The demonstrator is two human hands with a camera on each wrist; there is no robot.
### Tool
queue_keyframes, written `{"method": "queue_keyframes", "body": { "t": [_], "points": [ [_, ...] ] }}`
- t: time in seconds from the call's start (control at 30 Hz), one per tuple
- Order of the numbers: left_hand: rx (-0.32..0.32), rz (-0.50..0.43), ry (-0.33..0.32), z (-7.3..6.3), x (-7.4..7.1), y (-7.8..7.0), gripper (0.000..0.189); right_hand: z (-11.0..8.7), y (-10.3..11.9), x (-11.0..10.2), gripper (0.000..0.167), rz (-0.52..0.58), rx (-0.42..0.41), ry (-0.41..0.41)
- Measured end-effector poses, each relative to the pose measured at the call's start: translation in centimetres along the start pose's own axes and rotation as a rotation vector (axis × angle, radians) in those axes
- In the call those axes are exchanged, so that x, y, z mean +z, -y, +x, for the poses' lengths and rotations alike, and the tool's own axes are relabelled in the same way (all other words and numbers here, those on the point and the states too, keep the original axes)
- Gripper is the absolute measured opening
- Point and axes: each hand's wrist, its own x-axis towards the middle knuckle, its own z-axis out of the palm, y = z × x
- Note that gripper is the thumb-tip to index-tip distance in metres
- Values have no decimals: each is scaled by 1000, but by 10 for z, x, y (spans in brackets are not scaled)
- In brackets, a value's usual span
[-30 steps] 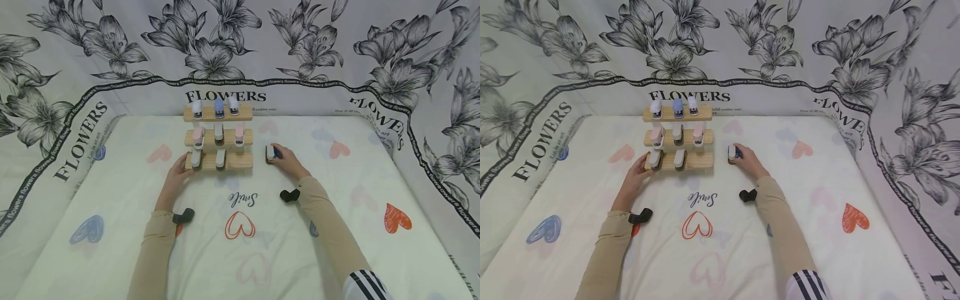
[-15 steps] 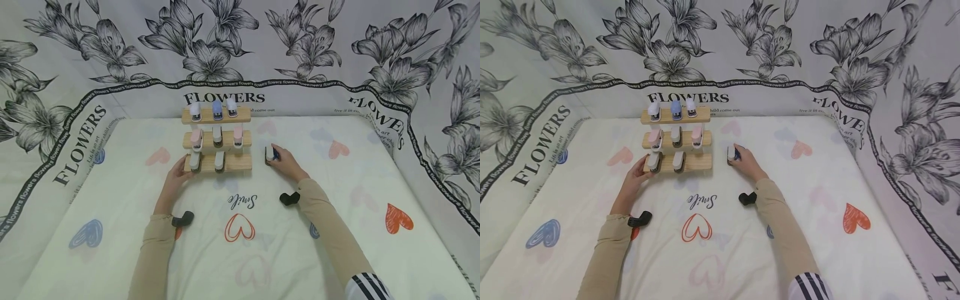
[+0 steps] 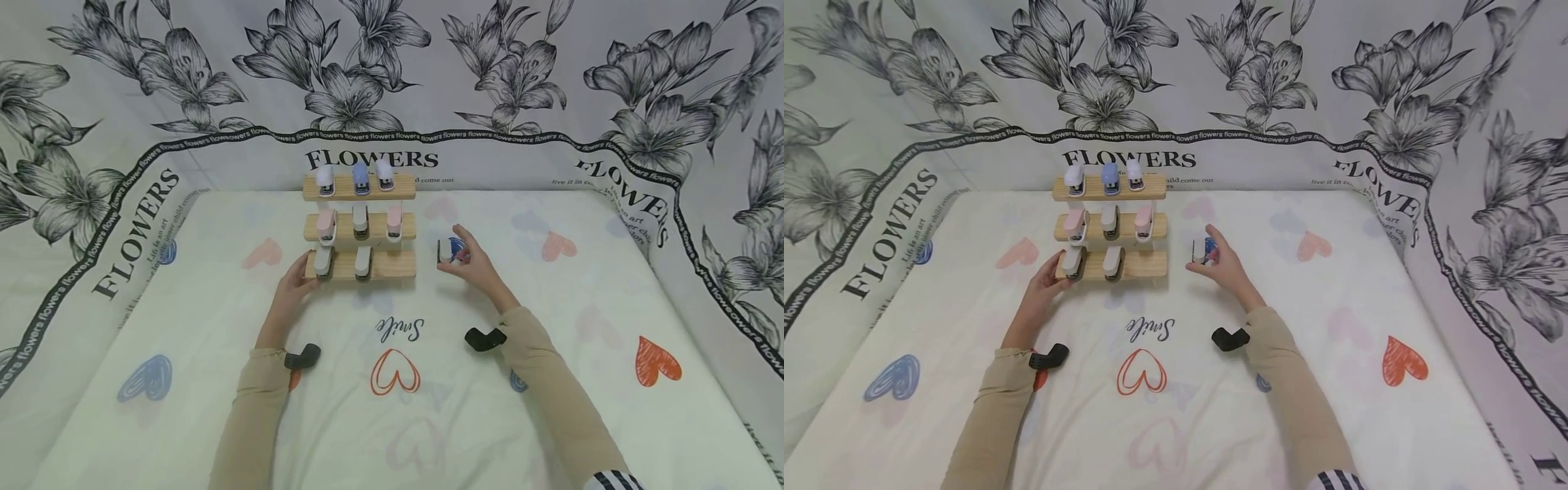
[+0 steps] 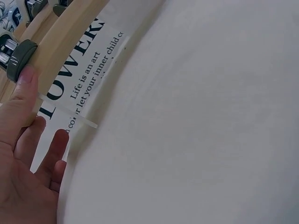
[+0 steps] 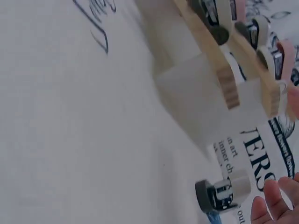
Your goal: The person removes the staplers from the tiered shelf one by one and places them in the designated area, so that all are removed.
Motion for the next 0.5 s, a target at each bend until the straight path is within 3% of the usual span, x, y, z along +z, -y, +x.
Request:
{"method": "queue_keyframes", "body": {
  "t": [0.1, 0.2, 0.5],
  "points": [
    [8, 8, -10, 2, 2, 2, 64, -12, 22, 5, 78, 99, -40, -1],
    [3, 10, -7, 1, 3, 1, 64, -20, 38, 16, 70, 114, -86, 1],
    [-8, 2, 2, -6, 7, -18, 64, -9, 32, 56, 69, 17, -121, 62]
  ]
}}
